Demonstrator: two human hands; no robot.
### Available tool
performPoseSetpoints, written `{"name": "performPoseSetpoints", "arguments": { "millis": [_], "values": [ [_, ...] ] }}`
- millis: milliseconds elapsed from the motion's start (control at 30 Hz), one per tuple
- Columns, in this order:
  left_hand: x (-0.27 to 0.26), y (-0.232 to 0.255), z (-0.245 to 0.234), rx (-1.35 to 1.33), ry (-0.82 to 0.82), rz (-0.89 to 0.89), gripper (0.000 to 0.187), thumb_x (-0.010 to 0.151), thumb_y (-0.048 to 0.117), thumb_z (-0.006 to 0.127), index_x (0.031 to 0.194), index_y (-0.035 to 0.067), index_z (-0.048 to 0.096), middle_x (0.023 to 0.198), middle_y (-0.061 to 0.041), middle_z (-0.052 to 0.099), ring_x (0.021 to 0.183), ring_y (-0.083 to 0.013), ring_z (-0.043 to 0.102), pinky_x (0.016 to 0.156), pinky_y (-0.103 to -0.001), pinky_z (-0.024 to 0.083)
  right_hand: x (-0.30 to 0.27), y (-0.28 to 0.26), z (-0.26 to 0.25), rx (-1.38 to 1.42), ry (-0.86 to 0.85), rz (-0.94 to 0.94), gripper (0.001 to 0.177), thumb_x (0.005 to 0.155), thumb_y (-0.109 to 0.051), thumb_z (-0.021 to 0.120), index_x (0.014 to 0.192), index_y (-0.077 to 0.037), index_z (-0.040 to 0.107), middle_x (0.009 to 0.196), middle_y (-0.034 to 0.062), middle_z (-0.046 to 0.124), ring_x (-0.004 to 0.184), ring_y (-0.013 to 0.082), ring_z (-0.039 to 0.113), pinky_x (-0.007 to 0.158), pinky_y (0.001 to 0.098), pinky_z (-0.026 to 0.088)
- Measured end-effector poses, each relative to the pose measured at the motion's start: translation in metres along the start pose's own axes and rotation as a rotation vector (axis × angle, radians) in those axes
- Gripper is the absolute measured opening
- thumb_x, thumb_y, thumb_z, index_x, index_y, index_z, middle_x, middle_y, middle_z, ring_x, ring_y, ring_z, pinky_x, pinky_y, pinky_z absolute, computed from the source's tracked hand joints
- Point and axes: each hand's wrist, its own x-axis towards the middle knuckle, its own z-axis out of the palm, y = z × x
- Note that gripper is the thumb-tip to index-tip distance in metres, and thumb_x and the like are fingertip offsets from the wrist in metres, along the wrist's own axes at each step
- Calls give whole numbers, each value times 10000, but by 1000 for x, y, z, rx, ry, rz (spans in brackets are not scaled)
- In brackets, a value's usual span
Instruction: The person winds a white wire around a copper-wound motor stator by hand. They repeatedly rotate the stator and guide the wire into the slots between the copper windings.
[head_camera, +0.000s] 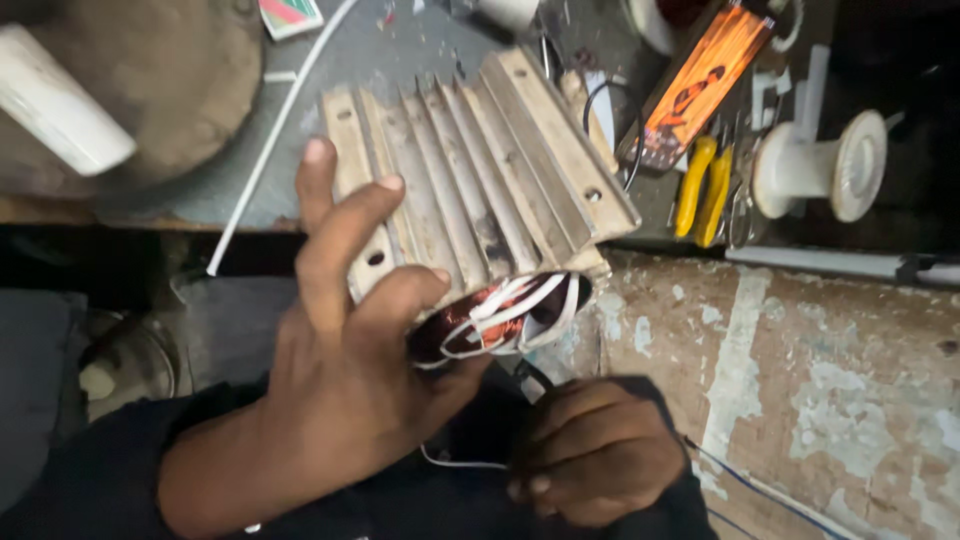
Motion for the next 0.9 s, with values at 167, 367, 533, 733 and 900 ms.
{"name": "performPoseSetpoints", "arguments": {
  "millis": [167, 367, 533, 733, 900],
  "values": [
    [4, 1, -1, 35, 10, 15, 827, 713, 150, 968, 1238, 102, 331, 1391, -278, 325, 1430, -716, 158, 1047, -585, 508, -2, 0, 18, 176, 137, -2, 94, 863, 57, 752, 800, 102, 699, 729, 200, 733, 570, 269, 729, 483, 336, 593],
    [3, -1, -2, 44, 24, 44, 828, 730, 158, 977, 1242, 95, 329, 1418, -285, 326, 1445, -707, 176, 1065, -603, 510, -16, 9, 18, 501, 291, -111, 87, 843, 18, 765, 856, 64, 691, 694, 136, 665, 512, 198, 638, 427, 306, 565],
    [-1, -6, 1, 56, 1, 38, 804, 750, 176, 955, 1248, 105, 328, 1437, -281, 310, 1475, -697, 121, 1183, -725, 386, -9, -8, -2, 824, 485, 12, 116, 891, -26, 733, 917, 42, 642, 732, 119, 604, 537, 170, 551, 418, 291, 485],
    [-3, -5, 2, 23, 23, 9, 764, 779, 210, 999, 1229, 108, 390, 1438, -255, 330, 1451, -707, 161, 1049, -580, 513, 20, -23, -24, -925, 394, 7, 161, 753, 49, 803, 871, 35, 694, 807, 119, 604, 651, 212, 611, 550, 305, 565],
    [-1, -4, 0, 58, 28, 3, 682, 758, 220, 985, 1192, 124, 468, 1411, -227, 363, 1450, -682, 219, 1059, -600, 516, 28, -35, -20, -1238, 98, 195, 273, 795, 137, 837, 1002, 42, 687, 878, 143, 607, 749, 269, 652, 608, 327, 548]
  ]
}}
